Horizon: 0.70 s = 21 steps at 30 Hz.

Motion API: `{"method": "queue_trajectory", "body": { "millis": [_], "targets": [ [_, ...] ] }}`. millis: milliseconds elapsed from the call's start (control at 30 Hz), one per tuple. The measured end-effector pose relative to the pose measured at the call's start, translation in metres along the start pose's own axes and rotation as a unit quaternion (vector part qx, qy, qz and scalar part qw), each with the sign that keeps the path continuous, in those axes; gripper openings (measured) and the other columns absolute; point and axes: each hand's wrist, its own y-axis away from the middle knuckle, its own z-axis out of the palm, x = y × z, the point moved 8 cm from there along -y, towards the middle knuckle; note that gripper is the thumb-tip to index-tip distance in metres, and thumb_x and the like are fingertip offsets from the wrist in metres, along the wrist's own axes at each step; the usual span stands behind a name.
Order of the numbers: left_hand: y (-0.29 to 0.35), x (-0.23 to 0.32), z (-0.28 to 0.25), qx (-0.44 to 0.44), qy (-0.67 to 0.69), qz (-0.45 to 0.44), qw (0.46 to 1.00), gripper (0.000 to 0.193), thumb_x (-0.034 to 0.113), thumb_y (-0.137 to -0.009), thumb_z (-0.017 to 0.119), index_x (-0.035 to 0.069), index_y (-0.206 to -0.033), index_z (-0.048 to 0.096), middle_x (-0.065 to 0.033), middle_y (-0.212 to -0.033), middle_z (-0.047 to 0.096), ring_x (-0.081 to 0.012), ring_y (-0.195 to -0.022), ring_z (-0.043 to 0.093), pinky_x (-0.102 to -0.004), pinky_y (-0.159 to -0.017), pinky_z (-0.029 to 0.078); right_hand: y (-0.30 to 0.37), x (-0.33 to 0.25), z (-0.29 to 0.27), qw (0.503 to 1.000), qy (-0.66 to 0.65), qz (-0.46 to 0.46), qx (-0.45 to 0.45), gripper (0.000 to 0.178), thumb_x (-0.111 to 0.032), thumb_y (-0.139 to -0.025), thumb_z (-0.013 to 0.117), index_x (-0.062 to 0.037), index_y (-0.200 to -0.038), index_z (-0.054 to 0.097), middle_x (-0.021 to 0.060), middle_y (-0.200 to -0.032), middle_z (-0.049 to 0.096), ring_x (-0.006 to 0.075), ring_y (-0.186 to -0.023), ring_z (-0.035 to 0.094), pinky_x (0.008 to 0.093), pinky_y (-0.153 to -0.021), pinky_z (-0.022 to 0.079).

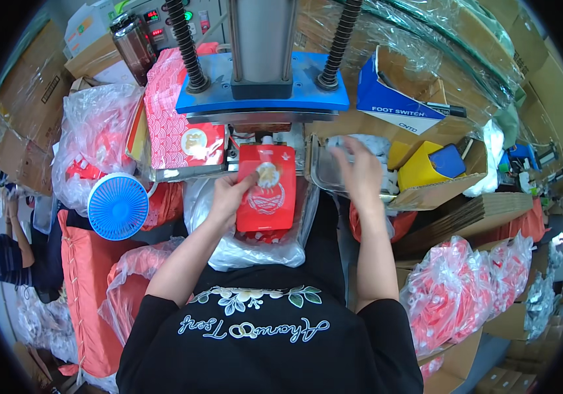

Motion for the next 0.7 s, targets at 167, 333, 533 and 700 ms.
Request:
{"method": "queue_trajectory", "body": {
  "millis": [167,333,533,700],
  "targets": [
    [-0.017,-0.008,-0.016,0.038,0.118,-0.038,0.992,0.024,0.015,-0.088,0.071,-0.007,-0.095,0.065,-0.0138,-0.086,0.07,-0.0193,-0.074,0.069,-0.03,-0.064,0.057,-0.007,0.064,-0.01,0.932,0.329,0.105,-0.112,0.027,-0.034,-0.085,0.067,-0.014,-0.104,0.069,0.0144,-0.092,0.071,0.0325,-0.086,0.069,0.0459,-0.074,0.054],
    [-0.037,-0.002,-0.044,0.025,-0.081,0.036,0.996,0.021,0.017,-0.09,0.069,-0.003,-0.096,0.069,-0.0091,-0.09,0.07,-0.0144,-0.075,0.067,-0.0291,-0.069,0.054,0.012,0.055,0.04,0.965,0.249,0.001,-0.088,0.026,-0.028,-0.083,0.068,-0.0131,-0.104,0.069,0.0153,-0.099,0.065,0.036,-0.09,0.065,0.0455,-0.077,0.053],
    [-0.012,0.071,-0.088,0.163,-0.579,0.36,0.713,0.068,0.022,-0.083,0.073,0.006,-0.142,0.045,-0.017,-0.151,0.037,-0.0325,-0.134,0.043,-0.0416,-0.111,0.029,0.014,0.056,0.038,0.996,-0.036,-0.022,-0.077,0.015,-0.02,-0.086,0.066,-0.0088,-0.095,0.071,0.0142,-0.095,0.064,0.035,-0.095,0.062,0.041,-0.083,0.05],
    [0.018,0.049,-0.151,0.166,-0.512,0.359,0.763,0.032,0.02,-0.089,0.065,0.004,-0.116,0.067,-0.0148,-0.115,0.066,-0.0294,-0.111,0.057,-0.0453,-0.1,0.036,0.018,0.06,0.04,0.986,-0.161,0.019,-0.039,0.016,-0.005,-0.082,0.066,-0.0032,-0.098,0.069,0.0144,-0.096,0.065,0.0308,-0.098,0.062,0.0397,-0.084,0.049]
  ]
}}
